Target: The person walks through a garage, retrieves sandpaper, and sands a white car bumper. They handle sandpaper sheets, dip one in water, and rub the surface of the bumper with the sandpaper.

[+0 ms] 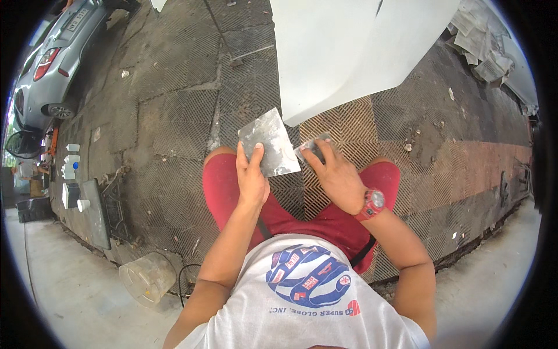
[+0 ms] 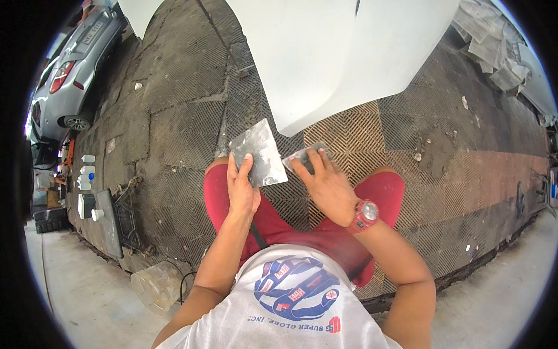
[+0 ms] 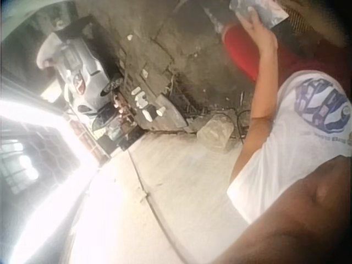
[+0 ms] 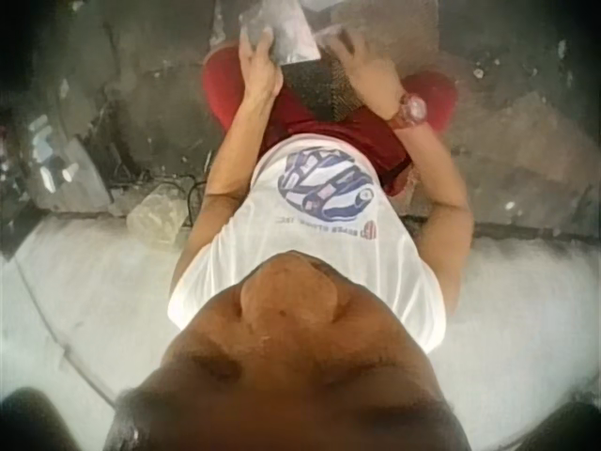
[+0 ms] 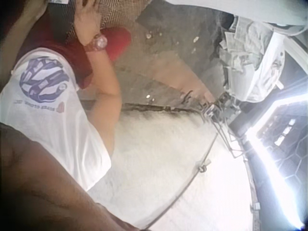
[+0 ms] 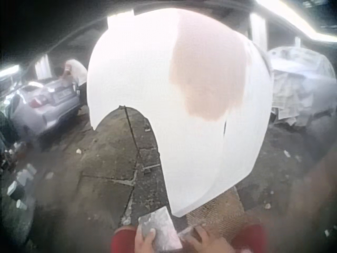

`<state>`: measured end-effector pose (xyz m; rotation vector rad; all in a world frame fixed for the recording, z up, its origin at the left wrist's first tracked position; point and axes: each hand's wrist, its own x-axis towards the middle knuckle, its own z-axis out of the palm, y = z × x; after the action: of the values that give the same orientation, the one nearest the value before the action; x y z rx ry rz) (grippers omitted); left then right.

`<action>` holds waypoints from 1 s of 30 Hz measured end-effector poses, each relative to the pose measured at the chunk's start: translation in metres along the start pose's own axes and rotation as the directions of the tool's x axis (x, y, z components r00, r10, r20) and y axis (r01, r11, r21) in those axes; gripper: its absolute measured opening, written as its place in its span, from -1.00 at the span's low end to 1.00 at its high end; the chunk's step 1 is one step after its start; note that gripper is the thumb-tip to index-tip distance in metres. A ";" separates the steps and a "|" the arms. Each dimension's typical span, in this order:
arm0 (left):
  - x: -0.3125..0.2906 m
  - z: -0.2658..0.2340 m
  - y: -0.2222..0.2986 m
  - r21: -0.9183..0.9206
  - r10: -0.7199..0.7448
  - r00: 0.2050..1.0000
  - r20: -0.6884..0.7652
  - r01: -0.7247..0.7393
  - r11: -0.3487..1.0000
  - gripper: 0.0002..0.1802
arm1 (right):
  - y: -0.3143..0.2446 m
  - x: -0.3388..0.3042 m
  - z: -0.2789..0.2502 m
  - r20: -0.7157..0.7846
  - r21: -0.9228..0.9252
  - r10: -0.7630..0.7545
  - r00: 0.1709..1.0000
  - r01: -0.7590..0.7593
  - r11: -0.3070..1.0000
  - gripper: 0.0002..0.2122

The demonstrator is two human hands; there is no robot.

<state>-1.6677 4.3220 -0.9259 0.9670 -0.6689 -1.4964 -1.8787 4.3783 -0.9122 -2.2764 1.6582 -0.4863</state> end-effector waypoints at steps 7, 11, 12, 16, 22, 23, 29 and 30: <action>-0.002 -0.001 0.004 0.491 0.267 0.964 -0.021 -0.222 0.842 -0.50 | -0.015 0.003 -0.047 -0.149 -0.149 -0.054 0.987 0.032 0.988 -0.42; -0.009 0.013 0.020 0.612 0.332 0.940 0.081 -0.310 0.728 -0.52 | -0.034 -0.001 -0.022 -0.159 -0.076 -0.078 0.984 0.066 0.995 -0.41; -0.007 0.010 0.017 0.552 0.318 0.947 0.052 -0.293 0.781 -0.53 | -0.037 -0.006 -0.015 -0.144 -0.059 -0.086 0.986 0.078 0.995 -0.42; 0.012 -0.021 0.006 0.124 0.148 0.986 -0.072 -0.138 0.983 -0.56 | -0.028 -0.018 -0.025 0.045 -0.027 -0.080 0.996 0.082 0.996 -0.44; 0.039 -0.039 0.029 0.068 -0.316 0.869 0.382 0.315 0.947 -0.30 | 0.031 -0.013 -0.058 -0.035 0.896 0.482 0.876 0.241 -0.372 -0.51; 0.045 -0.033 0.029 0.135 -0.297 0.865 0.405 0.264 0.955 -0.31 | 0.034 -0.010 -0.074 -0.054 0.821 0.430 0.901 0.285 -0.495 -0.51; 0.080 -0.007 0.010 0.509 -0.259 0.807 0.530 -0.058 0.859 -0.56 | -0.013 0.044 -0.136 -0.380 0.918 0.551 0.743 0.379 0.122 -0.53; 0.085 -0.002 0.007 0.553 -0.312 0.800 0.512 -0.029 0.833 -0.58 | -0.012 0.059 -0.140 -0.619 0.723 0.349 0.703 0.338 0.602 -0.54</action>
<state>-1.6604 4.2376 -0.9376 0.9769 -1.5689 -1.8104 -1.9113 4.3220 -0.7749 -1.3839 1.2177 -1.8986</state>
